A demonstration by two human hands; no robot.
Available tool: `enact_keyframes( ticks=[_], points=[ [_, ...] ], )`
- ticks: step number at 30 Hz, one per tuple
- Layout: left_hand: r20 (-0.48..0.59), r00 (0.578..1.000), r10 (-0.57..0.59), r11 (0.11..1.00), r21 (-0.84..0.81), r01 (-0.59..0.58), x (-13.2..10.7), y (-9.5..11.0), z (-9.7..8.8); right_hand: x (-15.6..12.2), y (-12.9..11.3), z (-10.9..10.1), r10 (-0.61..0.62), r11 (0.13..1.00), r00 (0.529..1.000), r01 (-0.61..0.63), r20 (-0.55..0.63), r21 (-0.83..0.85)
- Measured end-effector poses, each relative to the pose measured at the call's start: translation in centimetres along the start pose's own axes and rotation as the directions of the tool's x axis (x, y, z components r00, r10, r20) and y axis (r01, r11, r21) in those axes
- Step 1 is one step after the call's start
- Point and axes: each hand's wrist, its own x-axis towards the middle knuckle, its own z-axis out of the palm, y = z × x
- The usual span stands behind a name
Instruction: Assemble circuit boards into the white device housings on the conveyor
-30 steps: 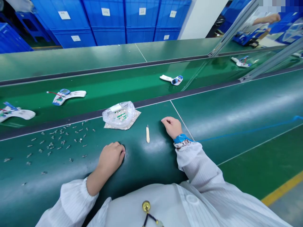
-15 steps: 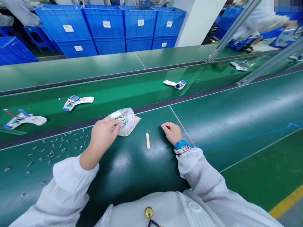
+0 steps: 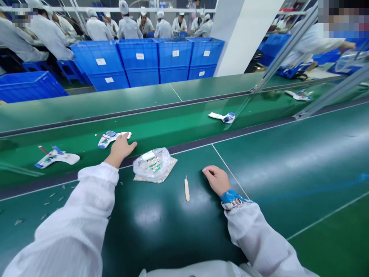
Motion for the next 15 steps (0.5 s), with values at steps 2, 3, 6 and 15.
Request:
enact_keyframes(
  ticks=[2,3,6,15],
  points=[
    [0.013,1.0,-0.019,1.0,0.007,0.019,2.4,0.8,0.3,0.0,-0.1,0.0,-0.006,1.0,1.0,0.006,-0.005,0.003],
    [0.022,0.999,-0.037,0.999,0.012,0.037,3.5,1.2,0.5,0.0,-0.2,0.0,-0.01,1.0,1.0,0.01,-0.009,0.005],
    [0.05,0.994,-0.101,0.995,0.027,0.099,5.7,2.1,0.9,-0.1,-0.3,0.1,-0.02,1.0,0.999,0.02,-0.026,0.009],
    [0.001,0.988,-0.153,0.988,0.03,0.152,3.5,1.4,2.3,-0.1,-0.7,0.1,0.004,0.997,1.0,-0.002,-0.026,0.077]
  ],
)
